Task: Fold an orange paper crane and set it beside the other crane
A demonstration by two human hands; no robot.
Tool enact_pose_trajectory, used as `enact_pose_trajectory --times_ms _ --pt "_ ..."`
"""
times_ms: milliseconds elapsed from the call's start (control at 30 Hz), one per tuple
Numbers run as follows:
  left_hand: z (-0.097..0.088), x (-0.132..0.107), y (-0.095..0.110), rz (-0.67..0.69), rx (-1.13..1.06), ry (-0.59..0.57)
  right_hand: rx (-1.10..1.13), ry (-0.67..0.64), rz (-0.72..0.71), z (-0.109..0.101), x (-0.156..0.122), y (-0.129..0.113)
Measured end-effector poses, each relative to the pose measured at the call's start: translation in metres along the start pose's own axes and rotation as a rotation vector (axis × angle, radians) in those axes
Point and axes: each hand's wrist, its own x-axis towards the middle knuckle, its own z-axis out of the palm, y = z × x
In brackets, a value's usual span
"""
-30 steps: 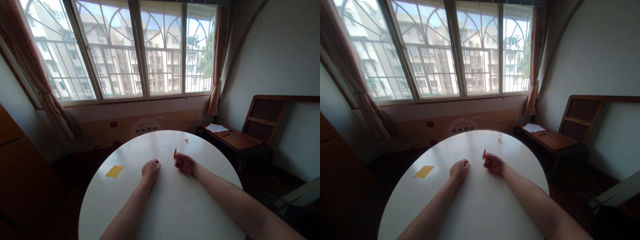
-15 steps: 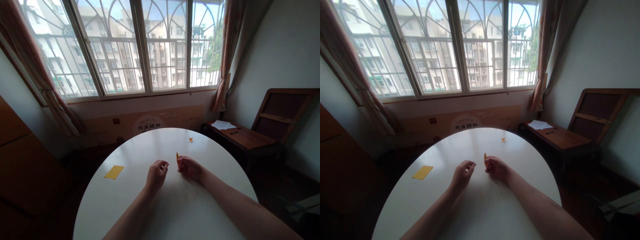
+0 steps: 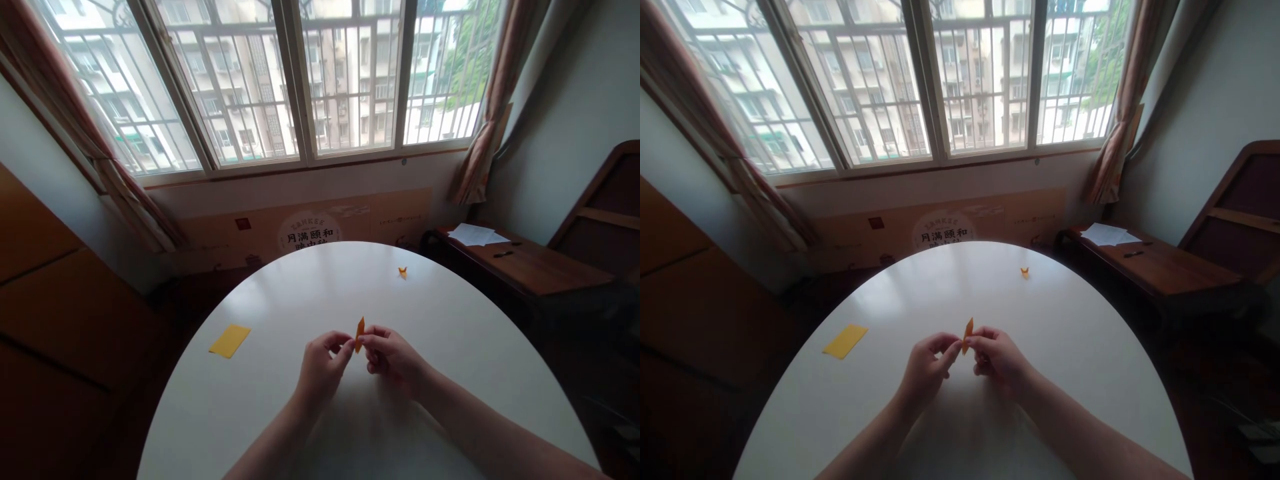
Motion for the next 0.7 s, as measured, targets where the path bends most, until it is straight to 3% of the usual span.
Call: enact_pose_trajectory --times_ms 367,700 --pt "-0.002 -0.002 0.004 0.024 -0.067 0.008 -0.175 -0.055 -0.060 0.013 -0.008 -0.004" --pt "-0.003 -0.004 0.004 0.035 -0.058 -0.030 -0.152 -0.063 -0.085 0.010 -0.008 -0.006"
